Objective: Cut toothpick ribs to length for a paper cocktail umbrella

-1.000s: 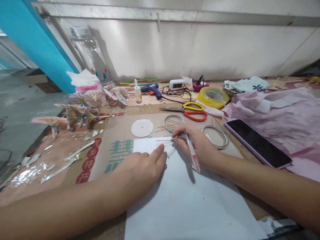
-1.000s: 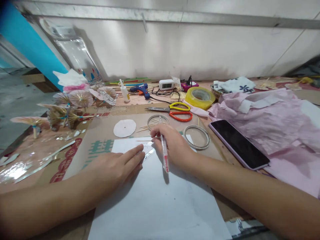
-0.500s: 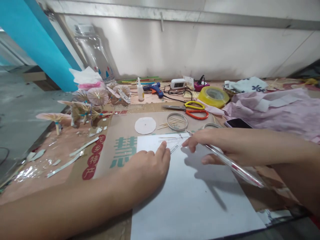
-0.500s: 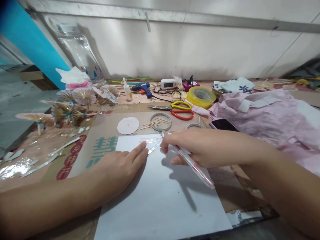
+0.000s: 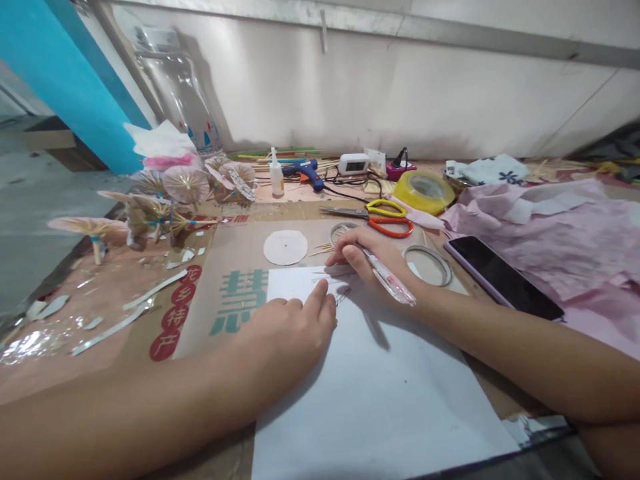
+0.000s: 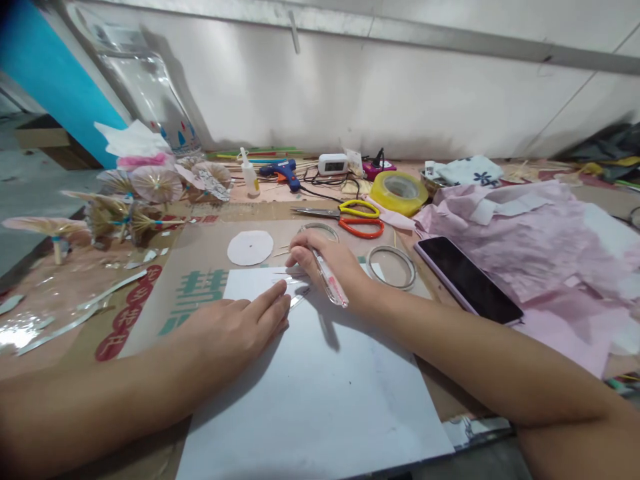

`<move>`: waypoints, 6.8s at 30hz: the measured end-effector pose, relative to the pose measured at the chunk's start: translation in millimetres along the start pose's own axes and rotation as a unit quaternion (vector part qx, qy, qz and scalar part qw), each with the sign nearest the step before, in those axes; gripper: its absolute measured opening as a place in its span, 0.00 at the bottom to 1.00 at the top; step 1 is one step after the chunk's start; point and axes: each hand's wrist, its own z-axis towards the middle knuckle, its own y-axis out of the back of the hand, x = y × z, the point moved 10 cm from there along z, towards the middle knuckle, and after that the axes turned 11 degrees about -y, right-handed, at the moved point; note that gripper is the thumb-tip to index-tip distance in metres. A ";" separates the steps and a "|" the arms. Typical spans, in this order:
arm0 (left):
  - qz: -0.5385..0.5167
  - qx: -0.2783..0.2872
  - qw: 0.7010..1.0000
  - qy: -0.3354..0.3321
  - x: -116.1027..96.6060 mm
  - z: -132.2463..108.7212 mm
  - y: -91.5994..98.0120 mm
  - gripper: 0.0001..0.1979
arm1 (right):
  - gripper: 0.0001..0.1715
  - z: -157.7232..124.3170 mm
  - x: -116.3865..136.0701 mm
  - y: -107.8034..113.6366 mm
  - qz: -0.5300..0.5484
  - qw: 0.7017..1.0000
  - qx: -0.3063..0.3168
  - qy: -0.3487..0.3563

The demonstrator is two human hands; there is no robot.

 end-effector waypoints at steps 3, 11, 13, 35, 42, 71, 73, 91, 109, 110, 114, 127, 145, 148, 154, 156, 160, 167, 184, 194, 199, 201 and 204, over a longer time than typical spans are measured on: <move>0.003 -0.009 1.000 -0.001 0.9 -0.2 3.0 0.18 | 0.27 0.4 -2.2 -4.7 -0.004 1.000 0.025 -0.007; -0.011 0.018 1.000 -0.009 -0.4 1.7 2.9 0.21 | 0.23 0.2 4.0 -12.0 -0.065 0.996 0.061 0.005; -0.009 0.010 1.000 -0.009 -0.1 1.7 4.2 0.20 | 0.21 -0.1 3.0 -13.2 -0.066 0.995 0.069 0.006; -0.022 0.040 0.999 -0.016 -0.2 3.4 -1.1 0.22 | 0.15 -6.1 11.2 -16.0 -0.116 0.989 0.062 0.074; 0.001 -0.009 1.000 0.027 4.5 4.4 11.0 0.19 | 0.19 -7.3 15.2 -16.5 -0.147 0.984 0.053 0.089; 0.004 0.082 0.997 -0.012 -5.5 7.2 -0.2 0.23 | 0.17 -8.4 13.5 -18.9 -0.158 0.982 0.057 0.082; 0.004 0.081 0.997 -0.011 -5.1 7.5 0.3 0.23 | 0.17 -9.0 14.3 -18.8 -0.163 0.981 0.056 0.085; -0.013 0.080 0.997 -0.002 -3.1 9.2 -2.1 0.21 | 0.20 -10.2 11.9 -18.8 -0.163 0.981 0.048 0.095; -0.005 0.047 0.998 0.030 2.7 7.1 3.5 0.21 | 0.21 -9.0 15.0 -19.7 -0.168 0.980 0.060 0.090; -0.002 0.044 0.998 0.038 4.4 6.8 4.7 0.21 | 0.21 -9.0 15.7 -19.4 -0.166 0.980 0.057 0.094; -0.001 0.054 0.997 0.061 8.6 6.4 3.4 0.21 | 0.21 -8.4 16.3 -19.1 -0.160 0.980 0.047 0.106; -0.048 0.150 0.987 0.031 5.1 11.1 -12.6 0.24 | 0.06 -14.1 19.4 -1.5 -0.085 0.993 -0.028 0.075; -0.014 0.099 0.994 0.034 5.5 9.0 -9.8 0.22 | 0.08 -6.5 1.9 -0.2 -0.019 1.000 -0.017 0.005; -0.010 0.095 0.995 0.031 5.2 8.2 -9.8 0.22 | 0.08 -7.0 3.0 -0.4 -0.023 1.000 -0.015 0.002; -0.001 0.093 0.995 0.021 3.2 9.1 -9.4 0.22 | 0.06 -7.5 7.3 -0.8 -0.053 0.998 -0.013 0.006; -0.003 0.102 0.995 0.022 3.1 9.2 -10.8 0.23 | 0.05 -7.5 8.9 -1.0 -0.060 0.998 -0.012 0.010; -0.015 0.113 0.993 0.028 3.9 8.5 -11.7 0.25 | 0.05 -8.0 9.7 -2.9 -0.069 0.997 -0.008 0.015; -0.026 0.116 0.993 0.024 2.6 9.2 -10.1 0.24 | 0.10 -6.0 6.2 -8.5 -0.093 0.995 0.018 0.007; -0.004 0.118 0.993 0.000 -7.2 10.8 -7.8 0.27 | 0.10 -6.9 10.1 -10.5 -0.105 0.993 0.020 0.044; 0.012 0.039 0.999 0.023 -5.9 11.3 -1.8 0.21 | 0.09 -6.4 11.2 -12.0 -0.113 0.992 0.025 0.045; 0.023 -0.026 0.999 0.016 -4.3 5.7 8.2 0.17 | 0.05 -7.1 10.3 0.1 -0.085 0.994 -0.028 0.055; 0.013 -0.036 0.999 0.002 -0.3 3.2 13.4 0.14 | 0.04 -6.5 7.9 7.4 -0.058 0.996 -0.055 0.049; -0.023 -0.008 1.000 0.002 16.4 0.4 13.2 0.11 | 0.06 -4.7 3.6 16.4 -0.008 0.996 -0.081 0.042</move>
